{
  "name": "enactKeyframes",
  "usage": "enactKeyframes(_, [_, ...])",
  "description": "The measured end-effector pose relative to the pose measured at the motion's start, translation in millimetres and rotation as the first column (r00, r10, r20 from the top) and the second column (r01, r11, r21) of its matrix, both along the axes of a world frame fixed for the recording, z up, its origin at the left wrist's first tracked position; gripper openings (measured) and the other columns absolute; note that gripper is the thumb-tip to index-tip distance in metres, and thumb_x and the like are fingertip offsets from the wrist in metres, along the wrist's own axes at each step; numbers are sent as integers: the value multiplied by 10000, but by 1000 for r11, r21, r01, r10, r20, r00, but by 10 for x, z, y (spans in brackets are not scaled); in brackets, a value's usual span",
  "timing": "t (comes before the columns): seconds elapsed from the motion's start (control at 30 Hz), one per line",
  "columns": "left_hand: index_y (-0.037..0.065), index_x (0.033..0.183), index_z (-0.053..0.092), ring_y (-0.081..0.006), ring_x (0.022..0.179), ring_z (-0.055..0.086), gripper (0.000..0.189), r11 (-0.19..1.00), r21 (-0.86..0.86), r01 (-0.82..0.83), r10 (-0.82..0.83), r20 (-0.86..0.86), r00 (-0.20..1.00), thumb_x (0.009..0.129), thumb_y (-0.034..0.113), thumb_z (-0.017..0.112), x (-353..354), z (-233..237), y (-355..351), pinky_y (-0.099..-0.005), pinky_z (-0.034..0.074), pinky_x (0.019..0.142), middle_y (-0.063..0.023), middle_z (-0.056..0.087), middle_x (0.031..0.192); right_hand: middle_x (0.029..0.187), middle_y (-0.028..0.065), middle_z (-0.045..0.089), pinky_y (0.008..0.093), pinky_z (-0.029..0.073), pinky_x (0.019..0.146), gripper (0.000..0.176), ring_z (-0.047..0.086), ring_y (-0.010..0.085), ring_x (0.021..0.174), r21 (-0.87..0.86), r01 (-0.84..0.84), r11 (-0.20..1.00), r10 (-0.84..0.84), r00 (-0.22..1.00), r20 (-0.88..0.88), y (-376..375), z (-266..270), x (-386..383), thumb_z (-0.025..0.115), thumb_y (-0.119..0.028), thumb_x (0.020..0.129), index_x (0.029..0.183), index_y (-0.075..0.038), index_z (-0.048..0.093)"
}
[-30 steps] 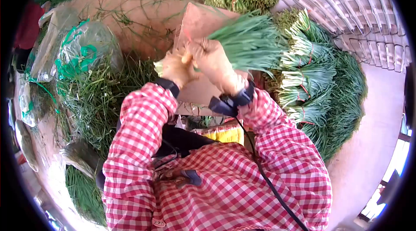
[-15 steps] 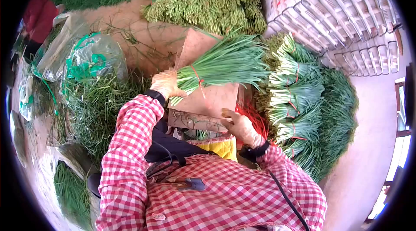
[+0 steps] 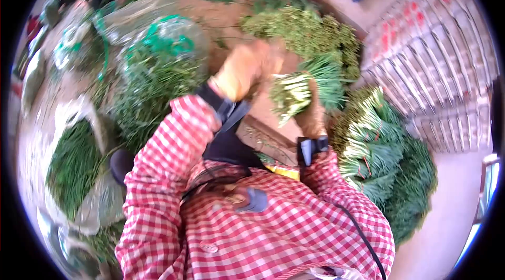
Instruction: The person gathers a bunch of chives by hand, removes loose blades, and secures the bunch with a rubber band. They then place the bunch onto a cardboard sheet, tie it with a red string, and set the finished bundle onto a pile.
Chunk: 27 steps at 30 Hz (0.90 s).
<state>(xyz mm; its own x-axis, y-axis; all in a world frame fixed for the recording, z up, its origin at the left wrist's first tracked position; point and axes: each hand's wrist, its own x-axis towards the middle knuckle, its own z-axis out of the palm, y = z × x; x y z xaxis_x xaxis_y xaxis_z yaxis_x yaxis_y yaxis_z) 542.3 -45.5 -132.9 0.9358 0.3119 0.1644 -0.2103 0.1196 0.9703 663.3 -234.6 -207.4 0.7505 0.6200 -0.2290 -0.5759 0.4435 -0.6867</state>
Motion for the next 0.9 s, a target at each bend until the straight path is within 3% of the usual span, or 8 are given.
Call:
enactKeyframes(0.07, [-118,1043,562,-289,929,637,522,596,-766,243,2,304,953,985,351,341,-304,315,506,-394,539,822,-218,643,1035,1027,121,626,348,516,776,568,615,218,893,23,-2,1000,-1,991,131,10,204,-23,701,-321,805,1244,-25,495])
enactKeyframes(0.17, [-174,1187,447,-329,1096,576,624,400,-844,356,369,504,781,979,404,337,-861,281,854,-413,495,922,-261,553,1210,1092,221,595,408,529,802,699,620,301,934,200,-242,950,203,959,196,165,766,-315,684,-389,794,1288,37,433])
enactKeyframes(0.23, [-167,1207,433,-335,1168,528,626,312,-836,450,416,547,727,979,407,333,-1205,269,814,-422,458,967,-257,523,1258,1349,298,401,482,482,922,829,513,394,1154,512,-612,603,645,752,138,284,1025,-471,592,-508,821,1370,51,321])
enactKeyframes(0.5, [-97,1168,475,-363,993,579,1034,471,-820,-325,540,-23,841,691,821,484,-1772,332,371,-491,431,902,-204,609,1017,1414,305,269,481,425,1006,1161,395,389,1272,592,-786,-178,841,191,506,1231,1283,-1099,696,-577,716,1392,142,86])
enactKeyframes(0.57, [-30,1136,511,-309,891,593,996,601,-795,82,316,330,890,670,849,461,-1844,258,296,-439,464,816,-163,617,943,1358,323,352,445,439,1003,1215,451,382,1229,676,-697,-239,889,124,441,1300,1215,-1455,690,-622,697,1385,154,56])
enactKeyframes(0.67, [52,1230,507,-253,908,596,952,647,-763,4,438,376,816,677,826,470,-1833,248,208,-409,505,790,-153,595,1095,1321,193,382,341,492,884,1243,498,281,1078,605,-772,-195,979,-117,167,1195,1070,-1655,821,-475,635,1409,113,45])
enactKeyframes(0.83, [72,1310,474,-292,1092,561,759,574,-809,-125,613,324,720,830,660,476,-2020,23,182,-426,462,937,-136,541,1271,1352,274,419,443,438,975,1067,435,375,1251,401,-865,-302,953,-260,155,1310,499,-1710,480,-730,776,1370,125,247])
enactKeyframes(0.9, [61,1255,528,-280,1006,612,566,461,-864,-204,699,212,683,880,484,556,-2109,-31,181,-411,504,883,-107,595,1206,1340,213,459,407,405,1006,953,466,300,1232,143,-988,-60,996,-50,70,1086,513,-1493,463,-688,820,1378,67,299])
